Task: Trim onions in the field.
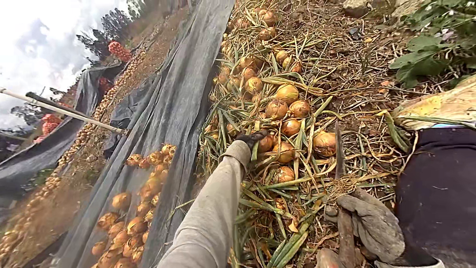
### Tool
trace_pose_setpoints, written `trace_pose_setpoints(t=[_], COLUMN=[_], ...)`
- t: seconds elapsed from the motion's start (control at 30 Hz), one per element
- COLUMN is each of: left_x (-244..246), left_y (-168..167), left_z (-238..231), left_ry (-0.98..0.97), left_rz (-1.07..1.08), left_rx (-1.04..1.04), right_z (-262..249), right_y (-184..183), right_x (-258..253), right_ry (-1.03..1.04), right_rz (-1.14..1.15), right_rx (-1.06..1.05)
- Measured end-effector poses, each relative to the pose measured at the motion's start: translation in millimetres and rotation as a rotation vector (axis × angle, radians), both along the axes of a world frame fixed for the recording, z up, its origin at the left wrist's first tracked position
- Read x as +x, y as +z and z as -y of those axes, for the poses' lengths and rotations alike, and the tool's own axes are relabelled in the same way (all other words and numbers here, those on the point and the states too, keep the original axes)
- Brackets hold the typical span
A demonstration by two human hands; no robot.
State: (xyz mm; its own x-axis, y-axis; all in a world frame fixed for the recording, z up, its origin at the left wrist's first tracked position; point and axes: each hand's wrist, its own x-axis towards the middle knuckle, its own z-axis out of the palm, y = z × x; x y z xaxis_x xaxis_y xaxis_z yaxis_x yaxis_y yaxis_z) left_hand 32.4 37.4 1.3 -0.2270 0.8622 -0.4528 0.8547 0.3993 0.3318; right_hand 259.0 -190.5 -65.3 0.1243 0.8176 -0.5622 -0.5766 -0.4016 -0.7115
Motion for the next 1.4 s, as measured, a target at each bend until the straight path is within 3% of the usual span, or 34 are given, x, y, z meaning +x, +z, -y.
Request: trace_pose_setpoints(t=[0.07,0.13,0.23,0.33,0.4,0.47,0.5,0.57,0.67,0.73,0.83,1.0,1.07,1.1,1.17,1.23,1.27,1.3,1.33,1.4], left_x=[8.0,5.4,-5.0,-20.9,-46.2,-101.9,-132.7,-180.6,-182.2,-169.5,-152.3,-133.6,-127.7,-124.1,-88.0,-35.0,-11.5,6.9,16.1,1.9], left_y=[-1.9,-3.2,9.9,29.8,41.0,48.5,50.4,37.9,13.3,17.7,15.9,43.3,40.5,40.3,62.1,69.1,59.7,44.1,23.2,-16.1], left_z=[3.0,26.9,81.1,138.5,155.0,165.7,176.0,195.4,249.0,254.9,255.6,265.4,259.7,256.3,263.4,278.0,281.2,281.8,278.6,262.6], left_ry=[-0.024,-0.047,-0.046,0.078,0.037,-0.024,0.004,0.039,-0.147,-0.308,-0.361,-0.4,-0.545,-0.617,-0.717,-0.978,-1.13,-1.235,-1.282,-1.202], left_rz=[-0.105,-0.068,0.192,0.574,0.426,-0.051,-0.269,-0.531,-0.666,-0.665,-0.712,-0.635,-0.599,-0.547,-0.413,-0.318,-0.262,-0.238,-0.267,-0.346], left_rx=[0.024,0.141,0.268,0.378,0.438,0.428,0.323,-0.075,-0.725,-0.844,-0.795,-0.784,-0.74,-0.602,-0.207,0.169,0.234,0.183,0.08,-0.041], right_z=[0.2,-0.4,-0.1,5.8,10.2,22.7,30.9,39.3,56.2,63.2,78.1,94.3,100.3,103.6,108.6,105.0,104.1,107.7,116.2,131.8], right_y=[2.4,5.2,12.0,23.9,30.1,20.0,12.6,6.2,11.3,13.6,11.7,14.7,14.6,18.5,68.2,181.5,215.1,219.8,199.9,113.2], right_x=[-1.8,-3.7,-11.4,-31.8,-44.2,-49.6,-49.3,-40.5,-28.6,-20.4,-8.3,3.3,10.0,12.6,1.0,-33.9,-47.6,-49.2,-38.7,4.1], right_ry=[0.01,0.039,0.06,0.15,0.221,0.267,0.256,0.202,0.066,0.039,0.061,0.006,-0.024,-0.03,-0.059,-0.065,-0.082,-0.072,-0.04,0.003], right_rz=[0.028,0.042,0.104,0.035,0.0,-0.023,-0.041,-0.103,-0.163,-0.183,-0.181,-0.163,-0.132,-0.12,-0.044,0.052,0.096,0.119,0.102,-0.028], right_rx=[0.006,0.016,0.033,0.038,0.009,-0.013,-0.031,-0.083,-0.112,-0.082,-0.029,-0.013,0.002,0.011,-0.061,-0.276,-0.312,-0.279,-0.18,0.076])
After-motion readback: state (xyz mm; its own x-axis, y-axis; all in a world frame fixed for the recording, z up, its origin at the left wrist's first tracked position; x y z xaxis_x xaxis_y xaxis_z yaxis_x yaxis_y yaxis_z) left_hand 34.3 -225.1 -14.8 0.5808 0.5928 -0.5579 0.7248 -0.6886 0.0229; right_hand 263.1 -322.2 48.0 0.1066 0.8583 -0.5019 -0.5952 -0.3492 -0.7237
